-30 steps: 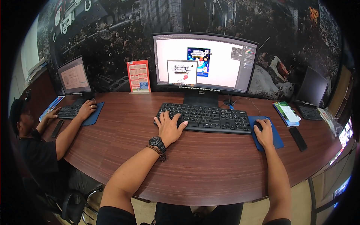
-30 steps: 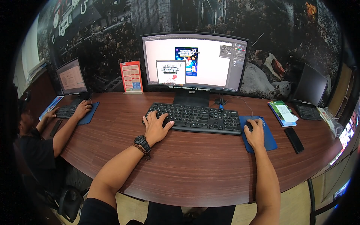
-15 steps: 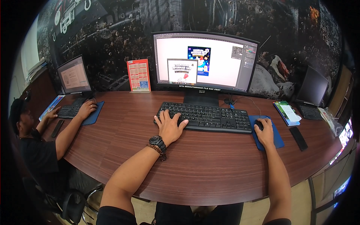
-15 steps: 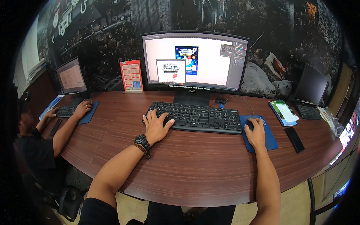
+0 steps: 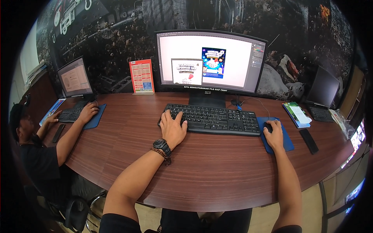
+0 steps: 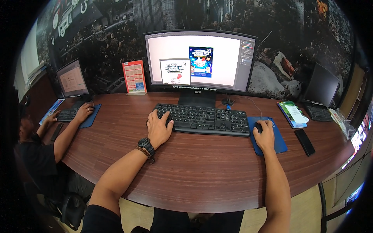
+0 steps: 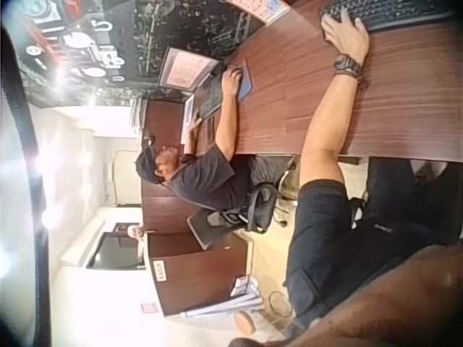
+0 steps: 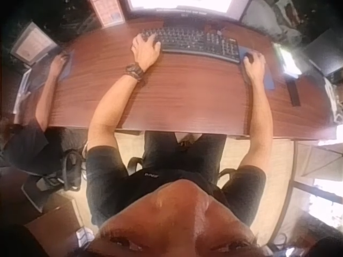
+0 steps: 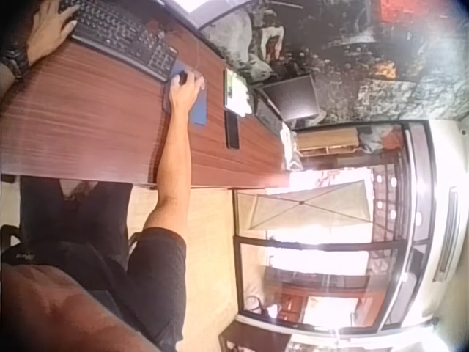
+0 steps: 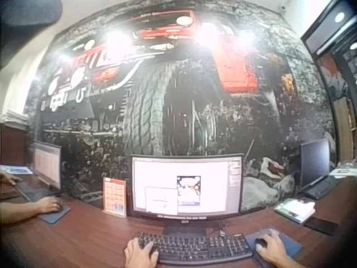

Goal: Browsing and viewing graphic design files and folders on a workstation computer.

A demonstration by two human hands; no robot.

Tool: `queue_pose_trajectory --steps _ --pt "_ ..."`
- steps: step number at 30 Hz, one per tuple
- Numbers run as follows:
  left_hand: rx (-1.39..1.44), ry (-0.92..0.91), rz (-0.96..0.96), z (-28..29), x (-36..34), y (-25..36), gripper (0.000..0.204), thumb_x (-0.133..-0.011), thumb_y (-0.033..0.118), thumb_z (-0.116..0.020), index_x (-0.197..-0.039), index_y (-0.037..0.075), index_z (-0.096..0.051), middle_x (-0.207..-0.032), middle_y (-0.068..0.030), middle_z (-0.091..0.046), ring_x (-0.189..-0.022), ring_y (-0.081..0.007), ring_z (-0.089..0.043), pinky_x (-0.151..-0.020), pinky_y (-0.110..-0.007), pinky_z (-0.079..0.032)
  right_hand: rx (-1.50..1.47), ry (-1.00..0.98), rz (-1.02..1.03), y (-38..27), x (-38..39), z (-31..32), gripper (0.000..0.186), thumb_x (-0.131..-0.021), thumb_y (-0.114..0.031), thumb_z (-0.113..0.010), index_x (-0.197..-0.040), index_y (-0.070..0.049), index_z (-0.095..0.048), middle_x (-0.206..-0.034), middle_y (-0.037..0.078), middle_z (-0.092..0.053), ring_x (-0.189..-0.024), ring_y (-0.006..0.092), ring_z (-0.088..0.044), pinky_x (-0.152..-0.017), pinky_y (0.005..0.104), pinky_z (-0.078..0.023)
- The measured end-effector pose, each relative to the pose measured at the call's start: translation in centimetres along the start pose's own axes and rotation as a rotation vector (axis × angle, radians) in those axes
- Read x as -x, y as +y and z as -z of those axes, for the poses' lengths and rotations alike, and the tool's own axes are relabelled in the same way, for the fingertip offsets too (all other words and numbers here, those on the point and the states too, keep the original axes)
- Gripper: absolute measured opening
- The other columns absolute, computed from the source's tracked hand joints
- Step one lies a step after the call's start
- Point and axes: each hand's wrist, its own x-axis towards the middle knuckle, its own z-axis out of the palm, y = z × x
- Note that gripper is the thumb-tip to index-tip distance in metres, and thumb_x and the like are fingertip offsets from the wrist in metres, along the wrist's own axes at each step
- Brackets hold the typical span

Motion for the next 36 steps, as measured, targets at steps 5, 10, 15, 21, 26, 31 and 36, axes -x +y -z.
queue_pose_trajectory --steps 5,10,15,21,26,31,36 --pt "-0.011 0.012 0.023 -0.15 -0.04 -0.07 0.05 -0.09 0.031 -0.063 -0.133 0.006 -0.06 -0.137 -0.031 -0.039 -0.129 -0.0469 -0.036 -0.106 -0.059 -0.033 -0.009 0.006 -0.01 -0.25 -0.04 0.07 0.034 -0.083 -0.018 -0.067 -0.113 -0.004 -0.068 -0.119 0.016 -0.057 -0.114 0.0361 -0.058 -0.097 0.0426 -0.047" --pt "-0.02 -0.002 0.033 -0.26 -0.05 -0.03 0.05 -0.091 0.032 -0.064 -0.134 0.007 -0.06 -0.135 -0.03 -0.041 -0.128 -0.0468 -0.037 -0.105 -0.058 -0.034 0.014 -0.017 -0.021 0.12 -0.09 0.09 0.034 -0.083 -0.019 -0.067 -0.114 -0.004 -0.068 -0.12 0.017 -0.057 -0.114 0.0364 -0.058 -0.098 0.0428 -0.047" --pt "-0.016 -0.016 0.038 -0.12 -0.02 0.03 0.05 -0.091 0.032 -0.063 -0.134 0.006 -0.06 -0.134 -0.0298 -0.041 -0.128 -0.0468 -0.036 -0.106 -0.059 -0.033 -0.003 -0.025 -0.01 0.02 -0.09 0.16 0.036 -0.083 -0.02 -0.067 -0.115 -0.004 -0.068 -0.122 0.018 -0.056 -0.115 0.0375 -0.057 -0.098 0.0434 -0.047" --pt "-0.032 -0.011 0.036 -0.37 -0.03 -0.12 0.049 -0.092 0.032 -0.063 -0.133 0.005 -0.061 -0.134 -0.0307 -0.042 -0.129 -0.047 -0.036 -0.107 -0.059 -0.032 -0.005 -0.015 -0.005 0.07 -0.16 -0.01 0.036 -0.083 -0.021 -0.067 -0.116 -0.003 -0.068 -0.122 0.018 -0.056 -0.116 0.0377 -0.056 -0.099 0.0434 -0.046" --pt "-0.011 -0.062 0.063 -0.06 -0.09 0.03 0.05 -0.094 0.035 -0.06 -0.135 0.007 -0.06 -0.139 -0.0331 -0.04 -0.133 -0.0474 -0.034 -0.108 -0.06 -0.029 -0.006 -0.026 -0.009 -0.08 -0.13 0.14 0.036 -0.083 -0.02 -0.067 -0.115 -0.003 -0.068 -0.122 0.018 -0.056 -0.116 0.0374 -0.056 -0.1 0.0433 -0.045" --pt "-0.012 -0.062 0.06 -0.04 -0.08 0.0 0.05 -0.093 0.035 -0.06 -0.135 0.007 -0.06 -0.139 -0.0337 -0.04 -0.133 -0.0469 -0.034 -0.11 -0.059 -0.028 -0.021 -0.02 -0.002 0.06 -0.14 0.14 0.035 -0.083 -0.019 -0.068 -0.115 -0.003 -0.068 -0.121 0.018 -0.056 -0.115 0.0372 -0.057 -0.099 0.0433 -0.046" --pt "-0.042 -0.041 0.054 -0.29 -0.01 -0.09 0.051 -0.093 0.035 -0.061 -0.135 0.006 -0.059 -0.14 -0.0343 -0.039 -0.134 -0.0472 -0.031 -0.112 -0.061 -0.021 -0.032 -0.008 0.059 0.26 -0.12 0.04 0.034 -0.083 -0.019 -0.068 -0.113 -0.003 -0.068 -0.118 0.017 -0.057 -0.112 0.0373 -0.058 -0.097 0.0432 -0.047"
